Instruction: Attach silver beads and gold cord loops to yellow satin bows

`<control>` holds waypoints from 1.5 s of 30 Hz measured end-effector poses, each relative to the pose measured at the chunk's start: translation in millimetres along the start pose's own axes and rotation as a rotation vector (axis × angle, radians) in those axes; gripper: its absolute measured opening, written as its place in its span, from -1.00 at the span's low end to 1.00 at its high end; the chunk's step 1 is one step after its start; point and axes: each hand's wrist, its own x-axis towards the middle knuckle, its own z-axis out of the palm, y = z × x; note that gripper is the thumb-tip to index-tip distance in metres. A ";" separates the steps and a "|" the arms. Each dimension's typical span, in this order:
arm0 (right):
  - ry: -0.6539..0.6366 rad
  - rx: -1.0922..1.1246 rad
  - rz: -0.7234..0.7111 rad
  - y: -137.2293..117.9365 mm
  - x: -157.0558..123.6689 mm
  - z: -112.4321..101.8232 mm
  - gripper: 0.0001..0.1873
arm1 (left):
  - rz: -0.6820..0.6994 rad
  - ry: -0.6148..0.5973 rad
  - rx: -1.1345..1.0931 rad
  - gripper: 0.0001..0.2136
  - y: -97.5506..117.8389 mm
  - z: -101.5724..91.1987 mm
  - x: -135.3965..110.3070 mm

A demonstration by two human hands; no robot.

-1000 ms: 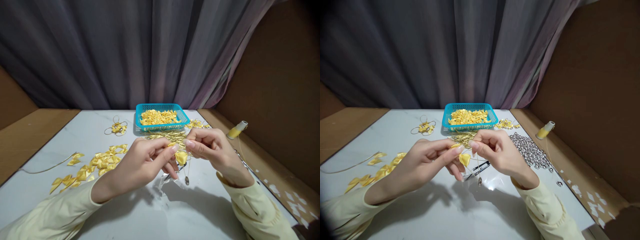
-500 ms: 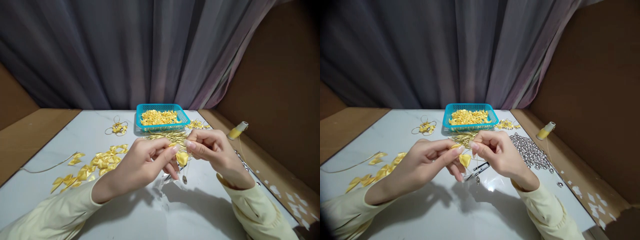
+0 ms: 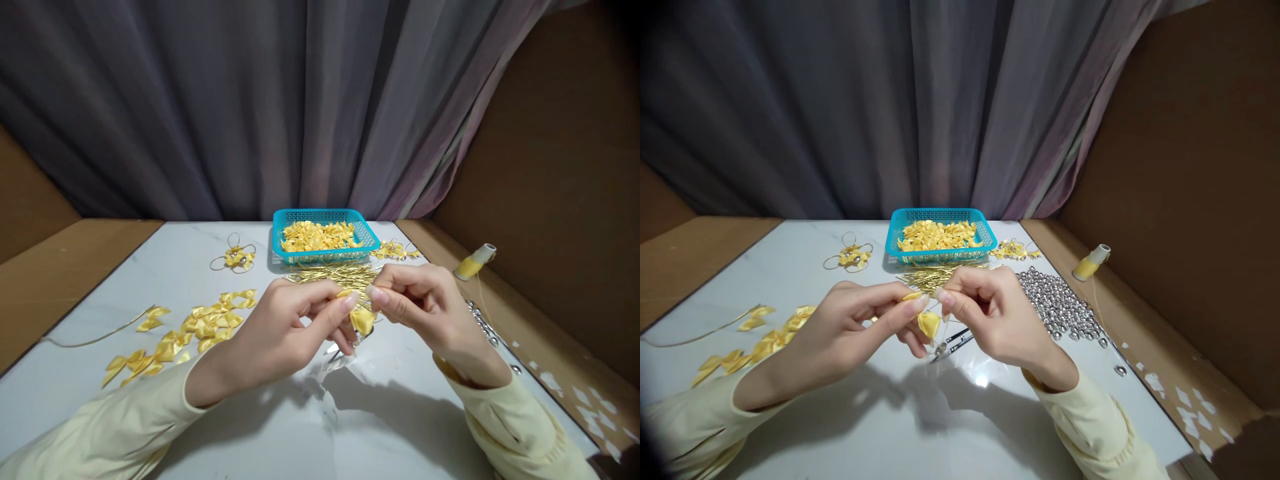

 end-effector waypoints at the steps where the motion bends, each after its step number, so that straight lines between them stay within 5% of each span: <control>1: 0.004 -0.021 -0.011 -0.7 -0.1 -0.1 -0.68 | 0.013 0.009 0.013 -0.79 -0.2 0.1 -0.3; 13: -0.024 -0.074 -0.013 1.1 -2.2 9.7 -0.68 | 0.102 0.075 0.066 -0.80 -2.3 -1.7 2.4; 19: -0.171 0.150 0.187 1.0 4.5 1.7 -0.67 | 0.140 0.172 0.121 -0.80 -3.9 -2.2 5.6; 27: -0.219 0.364 0.181 0.4 5.6 -22.4 -0.66 | 0.175 0.344 0.266 -0.82 -10.1 -5.8 7.8; 36: -0.263 0.745 0.173 -14.4 -4.3 -10.8 -0.89 | 0.305 0.584 0.489 -0.91 -26.8 0.0 13.5; 42: -0.266 0.823 0.179 -24.2 -11.9 -2.0 -0.90 | 0.321 0.653 0.318 -0.89 -27.2 3.8 18.8; 45: -0.296 0.762 0.251 -25.0 -12.5 8.5 -0.86 | 0.212 0.611 0.068 -0.86 -24.8 9.3 20.3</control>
